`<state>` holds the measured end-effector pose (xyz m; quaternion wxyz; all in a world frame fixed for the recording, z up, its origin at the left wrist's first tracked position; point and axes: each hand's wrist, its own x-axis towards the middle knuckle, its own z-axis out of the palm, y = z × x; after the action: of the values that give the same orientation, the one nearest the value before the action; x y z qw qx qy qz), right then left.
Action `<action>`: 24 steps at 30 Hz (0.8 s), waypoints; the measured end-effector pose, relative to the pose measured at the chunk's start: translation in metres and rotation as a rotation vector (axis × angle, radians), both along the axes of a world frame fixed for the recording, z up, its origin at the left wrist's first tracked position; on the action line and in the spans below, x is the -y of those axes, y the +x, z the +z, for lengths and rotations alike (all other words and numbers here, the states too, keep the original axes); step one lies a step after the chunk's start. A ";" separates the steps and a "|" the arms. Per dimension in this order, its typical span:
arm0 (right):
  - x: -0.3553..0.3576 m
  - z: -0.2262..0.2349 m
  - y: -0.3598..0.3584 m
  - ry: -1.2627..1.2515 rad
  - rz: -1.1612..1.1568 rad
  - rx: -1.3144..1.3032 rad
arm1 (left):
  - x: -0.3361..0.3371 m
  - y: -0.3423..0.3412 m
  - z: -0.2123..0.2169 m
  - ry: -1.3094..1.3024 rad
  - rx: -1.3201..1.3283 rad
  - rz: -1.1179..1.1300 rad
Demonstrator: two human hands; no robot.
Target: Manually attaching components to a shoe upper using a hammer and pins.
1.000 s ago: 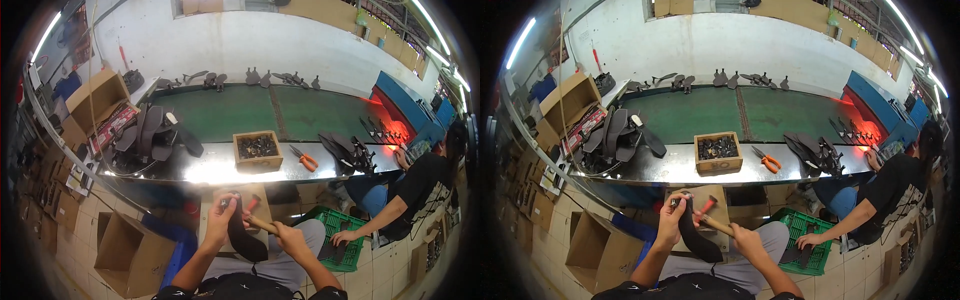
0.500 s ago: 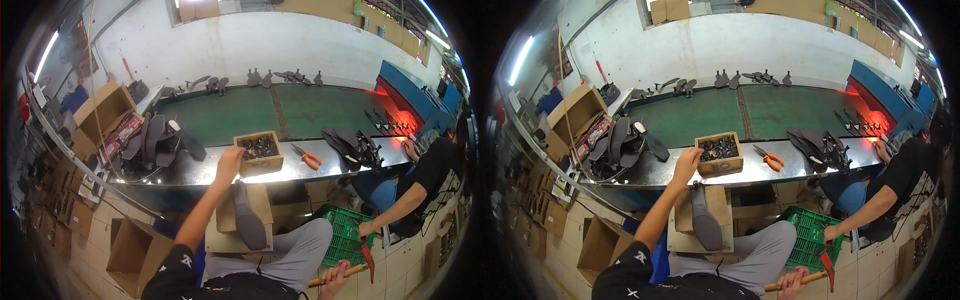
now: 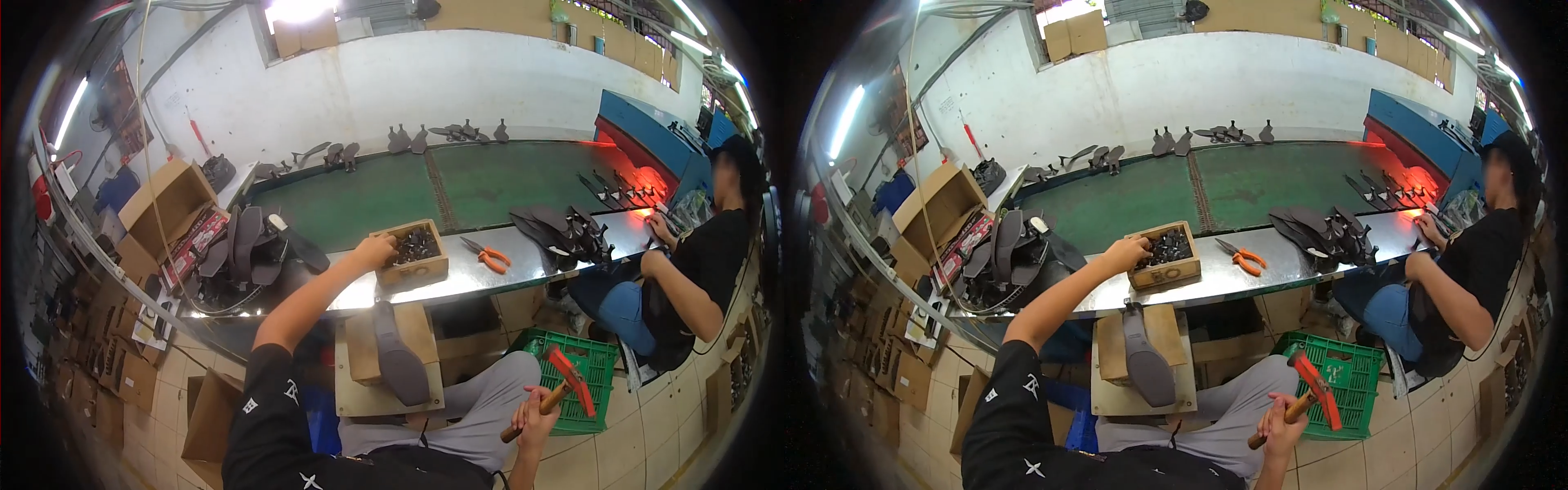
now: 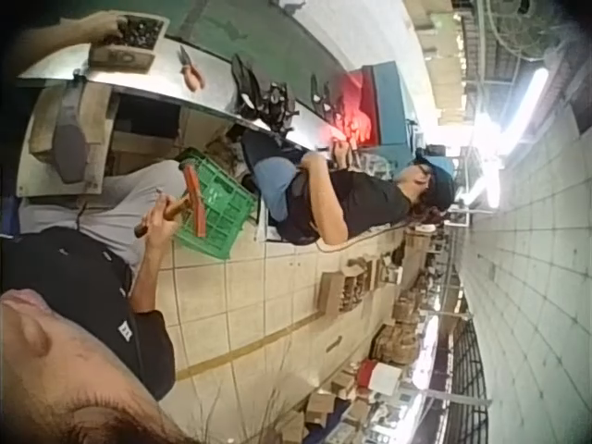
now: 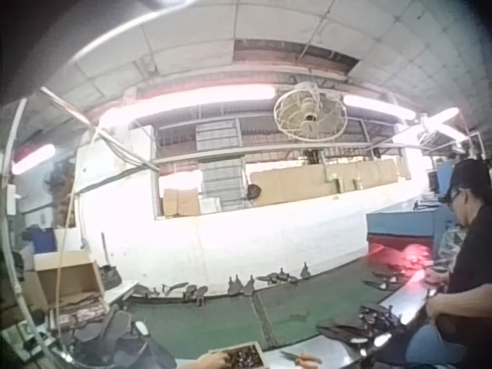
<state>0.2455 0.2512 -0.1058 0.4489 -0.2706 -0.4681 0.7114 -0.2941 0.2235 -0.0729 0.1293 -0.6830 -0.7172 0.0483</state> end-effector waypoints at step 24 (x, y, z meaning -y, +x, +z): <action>0.021 0.148 -0.131 0.393 0.355 -0.060 | 0.126 0.253 0.133 0.702 2.022 0.000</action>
<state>0.1142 0.2301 0.0417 0.3747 -0.0709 -0.6239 0.6822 -0.0415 0.0971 0.0601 -0.3360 -0.3306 -0.4652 -0.7493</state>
